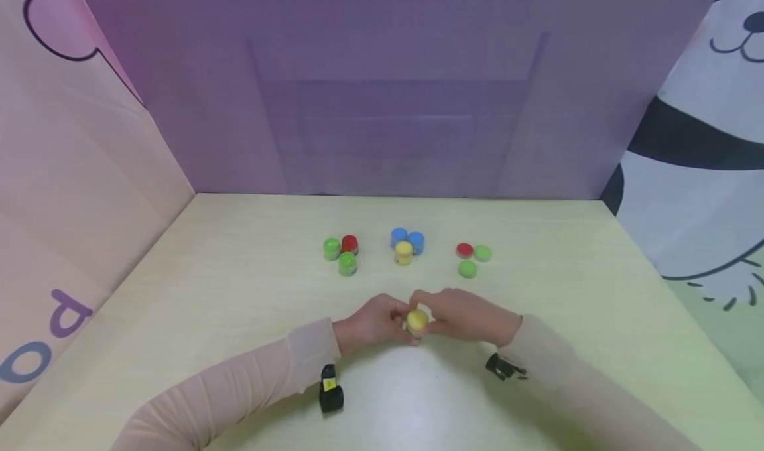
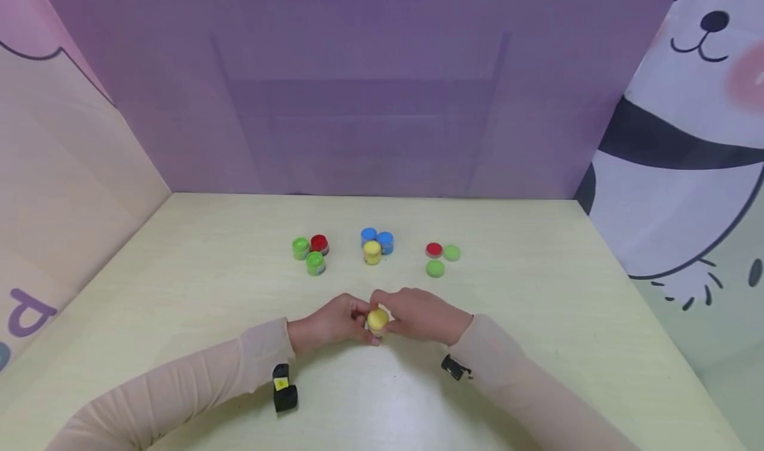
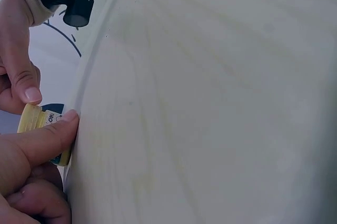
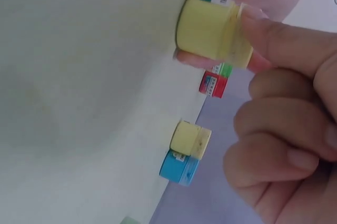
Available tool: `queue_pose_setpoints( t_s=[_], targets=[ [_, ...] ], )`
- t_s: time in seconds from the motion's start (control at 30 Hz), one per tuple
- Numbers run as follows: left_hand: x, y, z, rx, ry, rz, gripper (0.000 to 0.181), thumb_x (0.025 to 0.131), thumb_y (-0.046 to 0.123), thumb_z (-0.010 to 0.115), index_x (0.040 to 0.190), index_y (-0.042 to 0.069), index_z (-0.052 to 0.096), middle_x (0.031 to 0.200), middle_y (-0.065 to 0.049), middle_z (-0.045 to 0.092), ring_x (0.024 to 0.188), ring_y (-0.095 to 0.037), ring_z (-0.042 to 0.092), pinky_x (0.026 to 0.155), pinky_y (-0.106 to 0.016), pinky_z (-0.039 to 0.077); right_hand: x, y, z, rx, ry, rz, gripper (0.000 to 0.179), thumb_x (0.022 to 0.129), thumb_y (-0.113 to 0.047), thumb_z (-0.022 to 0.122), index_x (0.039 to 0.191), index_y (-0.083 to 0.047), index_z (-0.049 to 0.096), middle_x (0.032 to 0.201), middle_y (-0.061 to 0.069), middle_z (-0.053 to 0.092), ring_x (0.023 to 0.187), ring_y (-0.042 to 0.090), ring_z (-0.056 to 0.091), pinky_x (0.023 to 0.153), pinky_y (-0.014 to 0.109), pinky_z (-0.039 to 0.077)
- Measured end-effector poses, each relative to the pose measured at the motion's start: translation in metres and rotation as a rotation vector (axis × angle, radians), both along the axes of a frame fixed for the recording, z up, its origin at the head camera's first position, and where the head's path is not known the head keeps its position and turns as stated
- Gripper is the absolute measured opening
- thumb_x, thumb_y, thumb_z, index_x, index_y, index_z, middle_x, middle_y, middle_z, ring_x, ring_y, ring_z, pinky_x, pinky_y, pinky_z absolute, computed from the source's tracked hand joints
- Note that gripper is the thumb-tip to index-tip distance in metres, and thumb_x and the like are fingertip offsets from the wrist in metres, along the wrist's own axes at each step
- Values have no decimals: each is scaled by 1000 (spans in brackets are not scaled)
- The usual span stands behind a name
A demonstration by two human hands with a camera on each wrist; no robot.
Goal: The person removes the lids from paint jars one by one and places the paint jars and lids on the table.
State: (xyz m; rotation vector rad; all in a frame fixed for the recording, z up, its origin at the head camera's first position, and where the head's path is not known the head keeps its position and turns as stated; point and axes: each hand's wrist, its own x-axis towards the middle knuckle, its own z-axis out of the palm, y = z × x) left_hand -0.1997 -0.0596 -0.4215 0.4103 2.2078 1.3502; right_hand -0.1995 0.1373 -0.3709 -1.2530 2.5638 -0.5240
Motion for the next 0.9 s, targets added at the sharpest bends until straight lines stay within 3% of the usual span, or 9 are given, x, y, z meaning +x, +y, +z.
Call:
queue_pose_setpoints(
  t_s=[0.1,0.23,0.33,0.43,0.57,0.67,0.77,0.9],
  targets=[
    [0,0,0,-6,-1,-1,29,75,14,79,102,21,72,69,1,47,66,-14,41,63,-26,34,0,2,2,-14,11,36,29,88,-14,66,115,-18,56,85,-4,65,64,3,50,65,21,45],
    [-1,0,0,-21,2,3,28,75,16,79,102,20,72,68,1,45,66,-14,41,62,-26,33,2,2,1,-9,41,24,34,87,-16,67,118,-16,54,64,-8,53,55,2,41,55,18,41],
    [-1,1,1,-34,12,9,27,75,15,79,101,19,72,66,2,45,64,-13,40,61,-25,33,7,-2,0,-6,36,-48,41,86,-24,68,122,-11,51,55,-10,39,50,2,34,47,18,35],
    [0,1,1,-39,18,13,26,75,15,79,100,18,73,67,3,48,65,-12,41,61,-25,33,13,-7,-1,-22,31,-164,45,86,-33,66,118,-5,51,54,-9,36,48,3,32,43,18,30],
    [1,1,1,-10,7,17,26,76,12,77,101,17,73,83,5,65,79,-9,53,75,-27,43,21,-16,-3,2,63,-343,44,85,-43,65,96,-3,53,54,-5,38,46,6,32,41,19,27],
    [1,2,0,7,-5,25,27,76,10,76,102,15,72,97,3,70,92,-11,59,89,-31,46,25,-21,-4,50,64,-452,47,83,-48,65,85,-4,51,55,-1,41,46,10,35,41,21,29],
    [1,2,0,5,-11,32,27,76,7,75,103,14,72,102,1,70,99,-13,60,94,-36,44,27,-25,-5,90,43,-499,48,82,-51,65,84,-4,53,57,1,45,48,12,40,43,23,32],
    [-1,2,-1,-5,-3,27,28,78,6,74,104,14,72,104,1,69,97,-12,58,93,-36,44,27,-28,-5,112,11,-506,46,82,-49,65,86,-5,54,60,2,48,50,13,43,45,24,35]
  ],
)
